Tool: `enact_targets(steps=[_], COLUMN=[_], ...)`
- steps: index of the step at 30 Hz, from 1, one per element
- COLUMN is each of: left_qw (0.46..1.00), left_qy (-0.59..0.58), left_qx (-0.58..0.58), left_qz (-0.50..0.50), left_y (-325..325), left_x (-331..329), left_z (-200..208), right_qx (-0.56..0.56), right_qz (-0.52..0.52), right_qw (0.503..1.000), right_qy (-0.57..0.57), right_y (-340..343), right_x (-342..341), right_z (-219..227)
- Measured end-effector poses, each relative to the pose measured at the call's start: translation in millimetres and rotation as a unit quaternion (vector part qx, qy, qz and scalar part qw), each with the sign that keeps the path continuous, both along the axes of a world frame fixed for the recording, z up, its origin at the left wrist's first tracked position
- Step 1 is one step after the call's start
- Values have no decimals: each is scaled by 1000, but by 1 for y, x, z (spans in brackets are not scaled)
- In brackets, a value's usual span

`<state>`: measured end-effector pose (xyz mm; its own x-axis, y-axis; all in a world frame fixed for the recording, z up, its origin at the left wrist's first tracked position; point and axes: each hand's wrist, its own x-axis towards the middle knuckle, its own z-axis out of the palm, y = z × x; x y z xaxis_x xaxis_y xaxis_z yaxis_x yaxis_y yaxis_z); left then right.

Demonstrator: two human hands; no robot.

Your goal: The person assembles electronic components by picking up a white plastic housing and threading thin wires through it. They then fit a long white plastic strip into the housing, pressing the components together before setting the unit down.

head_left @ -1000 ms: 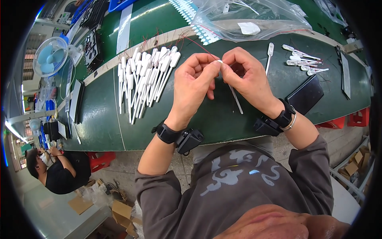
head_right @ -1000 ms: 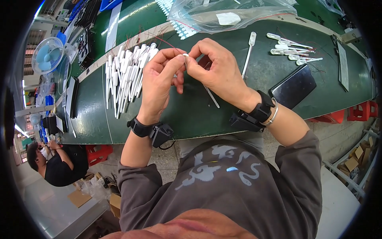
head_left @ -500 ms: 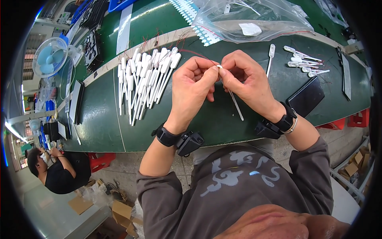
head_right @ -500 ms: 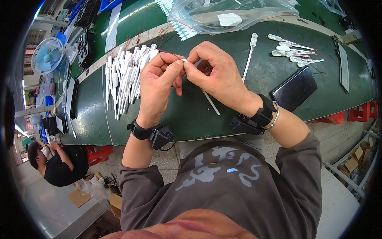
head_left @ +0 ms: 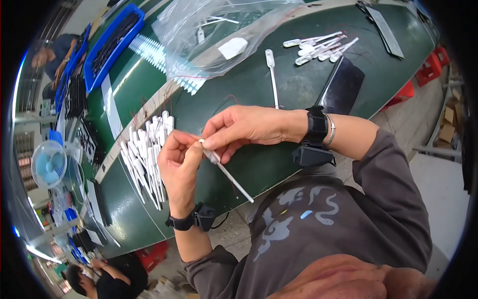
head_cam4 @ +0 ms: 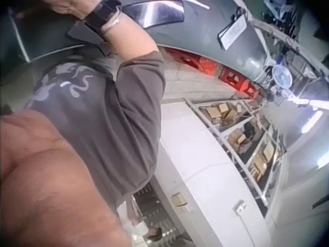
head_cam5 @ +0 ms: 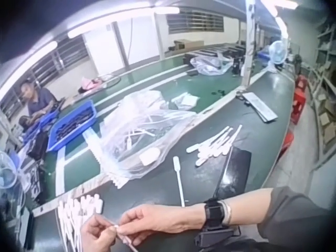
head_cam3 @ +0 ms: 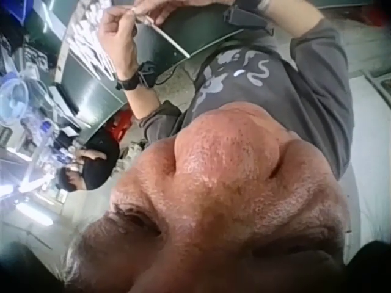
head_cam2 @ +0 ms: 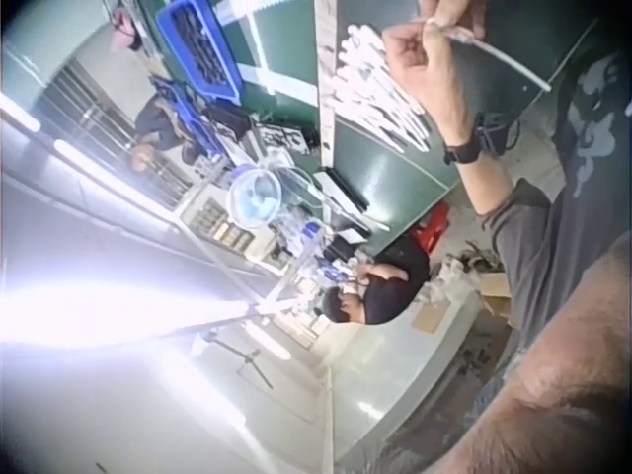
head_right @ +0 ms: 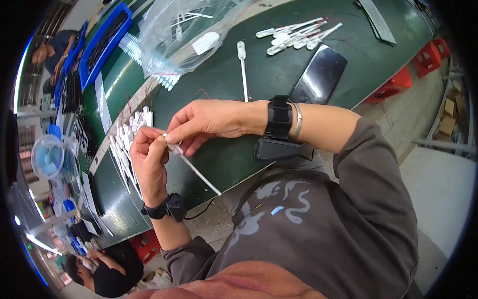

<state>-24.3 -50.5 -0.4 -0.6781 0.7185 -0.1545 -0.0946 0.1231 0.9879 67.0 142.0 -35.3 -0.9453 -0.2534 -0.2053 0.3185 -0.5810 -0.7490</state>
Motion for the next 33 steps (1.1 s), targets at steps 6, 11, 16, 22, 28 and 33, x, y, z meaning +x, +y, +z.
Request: enact_targets(steps=[6, 11, 16, 22, 28, 33], left_qw=[997, 993, 991, 891, 651, 660], left_qy=[18, -16, 53, 431, 739, 742], left_qx=[-26, -78, -58, -52, -157, -117], left_qz=[-69, -88, -106, -133, -75, -9], left_y=[6, 29, 62, 141, 229, 257], left_x=[3, 0, -8, -44, -91, -128], left_z=[34, 52, 59, 11, -16, -46], right_qx=[-95, -79, -32, -64, -56, -52], right_qz=[47, -16, -98, -208, -202, -209], right_qw=[994, 996, 992, 968, 969, 971], right_qy=[9, 43, 67, 126, 133, 107], right_y=[-1, 16, 48, 87, 89, 81], right_x=[15, 31, 47, 56, 57, 57], right_z=[6, 18, 46, 44, 37, 36])
